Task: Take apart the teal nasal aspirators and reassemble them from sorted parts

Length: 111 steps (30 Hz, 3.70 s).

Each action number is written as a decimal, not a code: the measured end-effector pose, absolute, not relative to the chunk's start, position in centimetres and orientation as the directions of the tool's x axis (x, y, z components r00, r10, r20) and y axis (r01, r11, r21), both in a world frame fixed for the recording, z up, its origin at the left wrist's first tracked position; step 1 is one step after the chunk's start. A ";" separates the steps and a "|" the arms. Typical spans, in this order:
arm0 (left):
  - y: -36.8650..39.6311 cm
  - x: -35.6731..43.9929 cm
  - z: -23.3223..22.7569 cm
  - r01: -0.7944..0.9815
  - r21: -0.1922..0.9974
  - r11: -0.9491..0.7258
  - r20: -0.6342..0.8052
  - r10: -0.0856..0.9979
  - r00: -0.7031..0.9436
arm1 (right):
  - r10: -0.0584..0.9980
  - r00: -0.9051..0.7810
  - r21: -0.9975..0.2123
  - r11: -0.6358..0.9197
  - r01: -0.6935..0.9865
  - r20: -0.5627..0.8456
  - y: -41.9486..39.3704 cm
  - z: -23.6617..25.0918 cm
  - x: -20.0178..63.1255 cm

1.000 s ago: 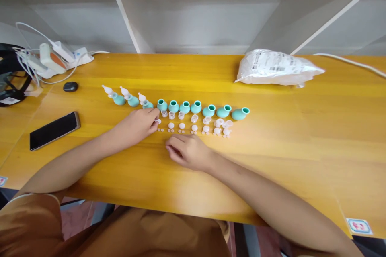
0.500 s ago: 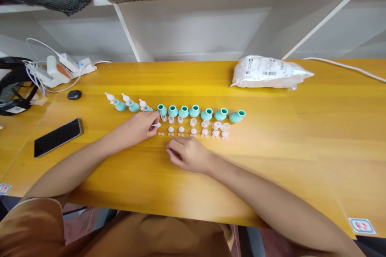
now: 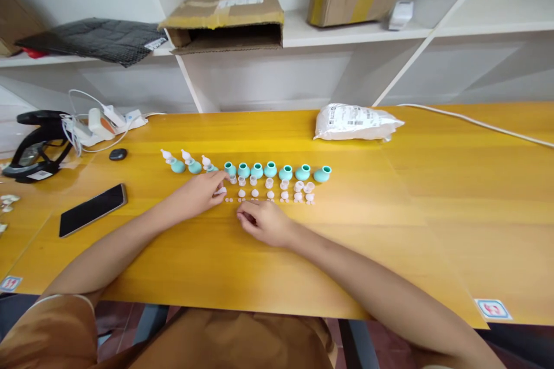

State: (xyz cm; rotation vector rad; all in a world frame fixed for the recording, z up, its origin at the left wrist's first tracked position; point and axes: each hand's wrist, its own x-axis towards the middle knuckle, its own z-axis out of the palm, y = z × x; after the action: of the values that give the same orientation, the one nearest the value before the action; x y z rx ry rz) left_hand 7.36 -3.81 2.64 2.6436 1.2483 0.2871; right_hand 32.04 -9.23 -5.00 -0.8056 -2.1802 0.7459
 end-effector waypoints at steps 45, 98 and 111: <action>-5.0 4.7 -3.3 0.488 0.500 -0.715 0.354 0.683 0.639 | 0.675 -0.665 -0.690 0.646 0.327 0.318 -10.3 -4.8 33.7; -6.9 6.0 -3.0 0.221 0.911 -0.349 0.076 0.667 0.741 | 0.607 -0.725 -0.526 0.753 0.396 0.324 -10.8 -4.4 33.8; -7.3 6.2 -2.3 0.212 0.897 -0.387 0.097 0.641 0.761 | 0.534 -0.783 -0.483 0.802 0.351 0.318 -10.4 -4.5 34.1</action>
State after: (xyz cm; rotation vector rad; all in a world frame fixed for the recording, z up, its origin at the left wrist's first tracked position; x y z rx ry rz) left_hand 6.15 -7.33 -2.30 1.9541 0.6469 0.5379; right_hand 34.13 -10.38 -4.51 -0.6623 -2.5437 0.5604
